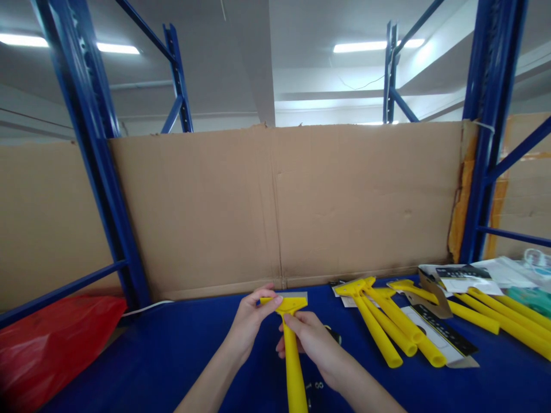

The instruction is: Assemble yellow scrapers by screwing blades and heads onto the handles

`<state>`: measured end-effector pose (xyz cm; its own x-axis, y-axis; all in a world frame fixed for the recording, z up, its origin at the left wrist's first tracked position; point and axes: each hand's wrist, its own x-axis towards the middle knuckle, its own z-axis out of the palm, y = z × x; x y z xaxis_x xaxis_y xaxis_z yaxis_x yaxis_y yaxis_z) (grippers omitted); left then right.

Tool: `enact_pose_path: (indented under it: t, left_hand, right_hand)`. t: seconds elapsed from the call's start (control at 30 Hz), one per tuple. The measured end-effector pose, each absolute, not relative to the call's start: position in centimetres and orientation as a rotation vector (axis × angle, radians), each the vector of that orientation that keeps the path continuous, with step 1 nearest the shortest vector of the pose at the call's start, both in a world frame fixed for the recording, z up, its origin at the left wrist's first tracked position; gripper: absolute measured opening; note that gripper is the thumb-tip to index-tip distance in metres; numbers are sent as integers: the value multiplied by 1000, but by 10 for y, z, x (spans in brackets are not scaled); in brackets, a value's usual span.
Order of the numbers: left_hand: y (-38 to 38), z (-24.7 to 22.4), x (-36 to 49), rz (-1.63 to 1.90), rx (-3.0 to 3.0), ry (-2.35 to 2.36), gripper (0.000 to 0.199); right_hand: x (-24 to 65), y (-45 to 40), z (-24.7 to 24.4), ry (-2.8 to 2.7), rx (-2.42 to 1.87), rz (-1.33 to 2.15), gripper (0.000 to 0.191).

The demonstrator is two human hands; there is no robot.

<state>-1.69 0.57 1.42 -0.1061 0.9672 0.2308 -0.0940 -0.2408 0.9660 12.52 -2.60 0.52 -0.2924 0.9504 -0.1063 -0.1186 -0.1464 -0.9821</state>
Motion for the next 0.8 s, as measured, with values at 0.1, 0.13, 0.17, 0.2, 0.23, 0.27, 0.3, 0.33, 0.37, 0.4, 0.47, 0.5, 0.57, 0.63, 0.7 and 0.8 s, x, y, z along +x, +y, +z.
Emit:
enact_pose_path:
  t: [0.1,0.13,0.17,0.2,0.23,0.27,0.3,0.33,0.37,0.4,0.47,0.5,0.57,0.63,0.7,0.8]
  left_hand:
    - [8,13,-18,1491,1253,1083,30]
    - [8,14,-18,1490,1245,1086,30]
    - [7,15,-18,1490,1233,1091,31]
    - [7,16,-18,1488,1219,1095,32]
    - [6,16,-18,1485,1204,1095,32]
    - [5,17,-18,1480,1193,1093,33]
    - [4,18,-17,1475,1185,1089,34]
    - [4,18,-17,1472,1181,1083,34]
    - [4,18,-17,1470,1180,1080,34]
    - [3,17,-17,1469,1181,1079,34]
    - [3,16,-17,1463,1192,1087,33]
    - [3,16,-16,1461,1206,1094,33]
    - [4,14,-17,1464,1236,1120,31]
    - [6,12,-18,1473,1263,1143,28]
    - [10,9,-20,1479,1299,1156,24]
    - [13,4,-22,1496,1411,1191,16]
  right_hand:
    - [124,-28,5,-1249,-1063,1596,24]
    - [124,-29,6,-1249,-1073,1603,24]
    - [123,-30,6,-1247,-1082,1607,23]
    - [123,-31,6,-1242,-1090,1606,23]
    - [123,-31,6,-1236,-1097,1605,24]
    - [123,-31,6,-1231,-1100,1602,24]
    - [122,-31,7,-1229,-1100,1599,25]
    - [122,-31,6,-1230,-1097,1599,25]
    - [123,-30,6,-1231,-1092,1599,26]
    - [123,-30,6,-1233,-1084,1600,26]
    - [123,-29,6,-1239,-1074,1600,27]
    - [123,-29,6,-1240,-1074,1600,27]
    - [123,-30,6,-1243,-1082,1603,25]
    - [122,-31,6,-1240,-1091,1597,23]
    - [121,-33,7,-1235,-1100,1588,21]
    - [121,-34,8,-1237,-1113,1584,19]
